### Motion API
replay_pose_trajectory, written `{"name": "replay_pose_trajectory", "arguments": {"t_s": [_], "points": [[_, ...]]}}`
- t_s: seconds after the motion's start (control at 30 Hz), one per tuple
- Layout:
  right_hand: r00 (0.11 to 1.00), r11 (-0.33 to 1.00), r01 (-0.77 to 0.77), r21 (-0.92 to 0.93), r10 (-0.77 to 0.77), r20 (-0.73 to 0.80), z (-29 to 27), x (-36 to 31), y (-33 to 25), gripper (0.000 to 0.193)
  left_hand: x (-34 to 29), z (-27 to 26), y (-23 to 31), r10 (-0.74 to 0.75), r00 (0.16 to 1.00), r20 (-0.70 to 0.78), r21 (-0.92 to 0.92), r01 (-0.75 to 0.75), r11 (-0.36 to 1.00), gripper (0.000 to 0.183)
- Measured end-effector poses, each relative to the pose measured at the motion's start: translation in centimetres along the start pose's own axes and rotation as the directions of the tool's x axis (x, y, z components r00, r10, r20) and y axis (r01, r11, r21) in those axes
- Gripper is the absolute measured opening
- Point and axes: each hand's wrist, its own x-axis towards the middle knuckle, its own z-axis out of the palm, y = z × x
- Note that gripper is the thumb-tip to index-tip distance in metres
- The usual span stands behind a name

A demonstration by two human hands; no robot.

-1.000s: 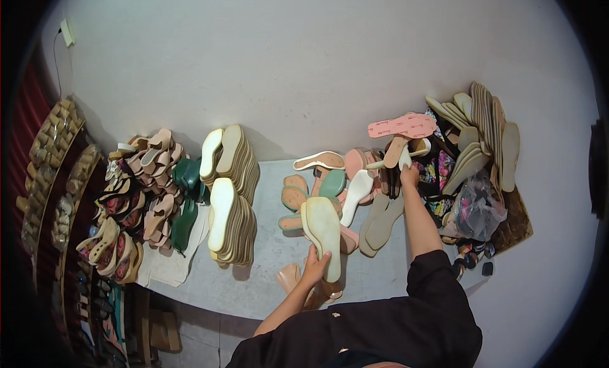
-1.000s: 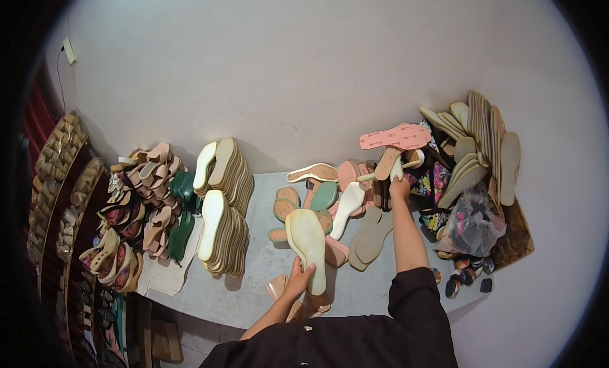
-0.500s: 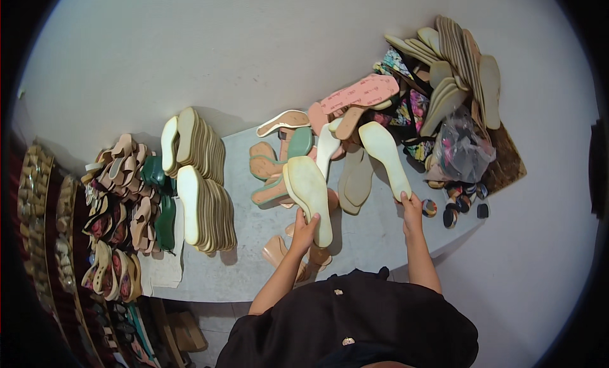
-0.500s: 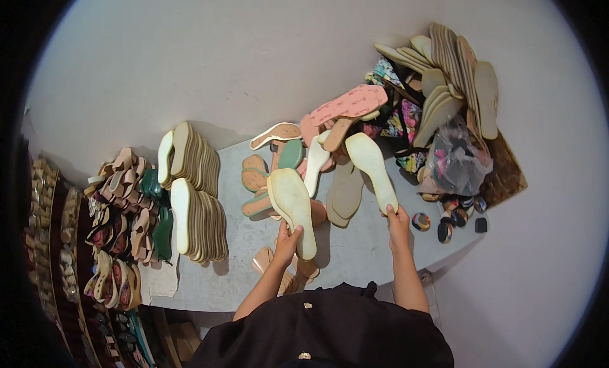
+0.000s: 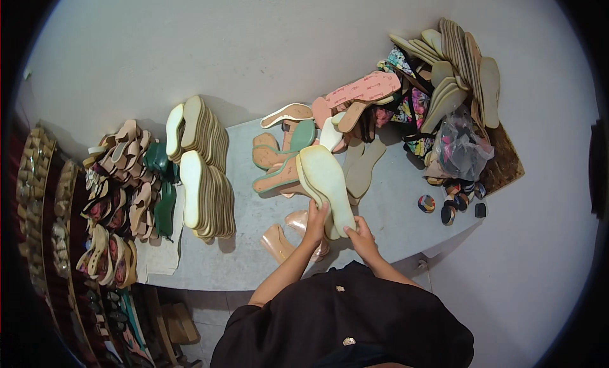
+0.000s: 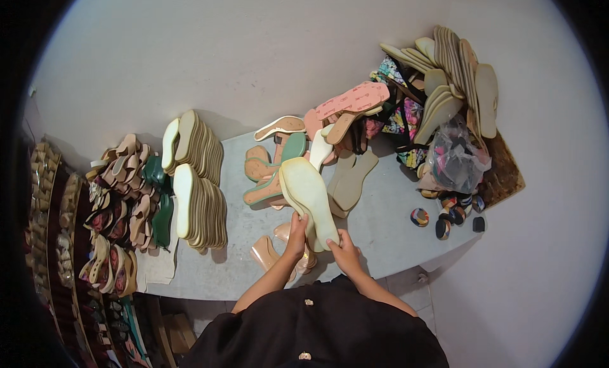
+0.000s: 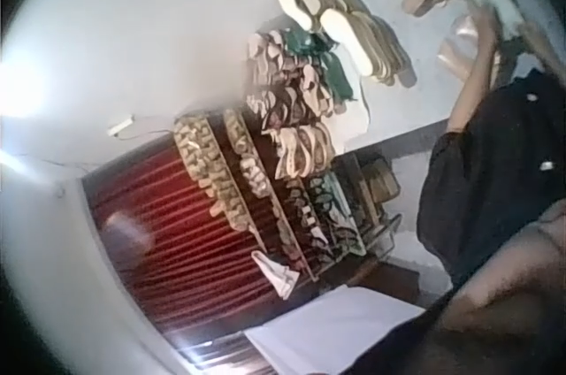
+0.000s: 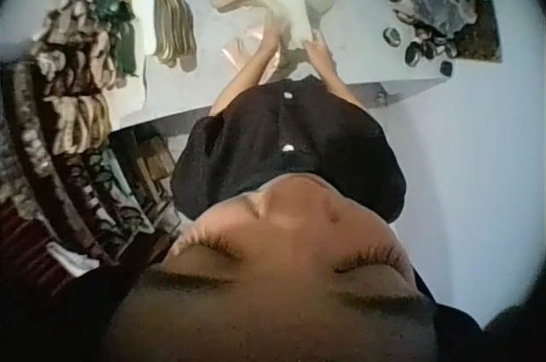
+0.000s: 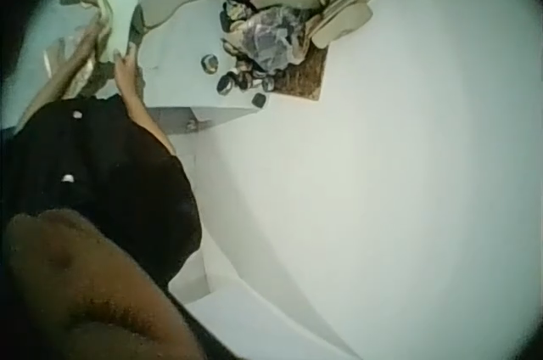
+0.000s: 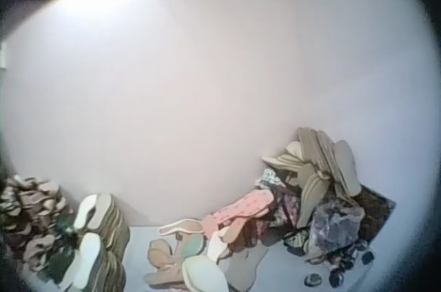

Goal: Sorting and stacking various shoe insoles on a workshop table.

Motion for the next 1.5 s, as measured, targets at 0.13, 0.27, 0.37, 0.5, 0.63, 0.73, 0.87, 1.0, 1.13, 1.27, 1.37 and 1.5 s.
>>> {"name": "replay_pose_trajectory", "arguments": {"t_s": [0.13,0.27,0.37,0.5,0.63,0.73,0.87,1.0,1.13,1.27,1.37,1.5], "points": [[0.965,0.561,0.169,-0.810,-0.263,0.019,-1.4,1.3,1.0,0.049,-1.5,1.0,0.7,0.022,0.993,0.117,0.216,-0.047,0.975,0.044],[0.988,0.978,0.093,-0.189,-0.067,0.138,-1.1,1.7,-1.3,0.060,-2.5,0.6,-2.5,-0.025,0.970,0.243,0.520,-0.109,0.847,0.064],[0.995,0.872,0.097,-0.480,-0.077,0.061,-2.9,1.5,-1.3,0.054,-2.0,0.7,-2.6,0.067,0.993,0.096,0.496,-0.106,0.862,0.068],[0.983,0.227,0.063,-0.972,-0.180,0.022,-4.1,-0.6,-2.7,0.043,-0.5,-1.7,-2.0,0.288,0.911,-0.297,0.403,-0.154,0.902,0.059],[0.962,-0.042,0.057,-0.997,-0.263,0.066,-5.8,-1.5,-0.3,0.041,0.5,-3.8,-2.6,0.405,0.889,-0.213,0.488,-0.262,0.832,0.047],[0.963,-0.034,0.046,-0.998,-0.265,0.053,-6.0,-1.5,0.4,0.041,0.4,-3.1,-3.5,0.381,0.918,-0.109,0.485,-0.285,0.827,0.042],[0.948,0.014,0.069,-0.998,-0.311,0.061,-6.5,-1.7,1.5,0.045,0.1,-1.7,-4.9,0.265,0.952,0.154,0.633,-0.301,0.713,0.040],[0.922,-0.001,0.092,-0.996,-0.378,0.086,-6.6,-1.4,2.0,0.049,0.2,-0.6,-6.0,0.291,0.898,0.330,0.759,-0.436,0.483,0.030],[0.802,-0.045,0.130,-0.990,-0.582,0.132,-6.2,-1.0,0.7,0.051,1.2,0.5,-5.8,0.338,0.890,0.306,0.738,-0.446,0.507,0.027],[0.937,0.063,0.118,-0.991,-0.336,0.091,-7.4,0.5,1.2,0.054,2.2,0.8,-5.3,0.393,0.846,0.361,0.729,-0.519,0.446,0.031],[0.928,0.054,0.134,-0.989,-0.357,0.106,-7.9,0.5,1.9,0.051,3.0,0.3,-4.8,0.295,0.864,0.409,0.755,-0.502,0.422,0.032],[0.925,0.034,0.111,-0.993,-0.368,0.091,-5.0,-0.7,0.7,0.047,2.2,-0.4,-2.8,0.402,0.807,0.433,0.769,-0.563,0.302,0.033]]}}
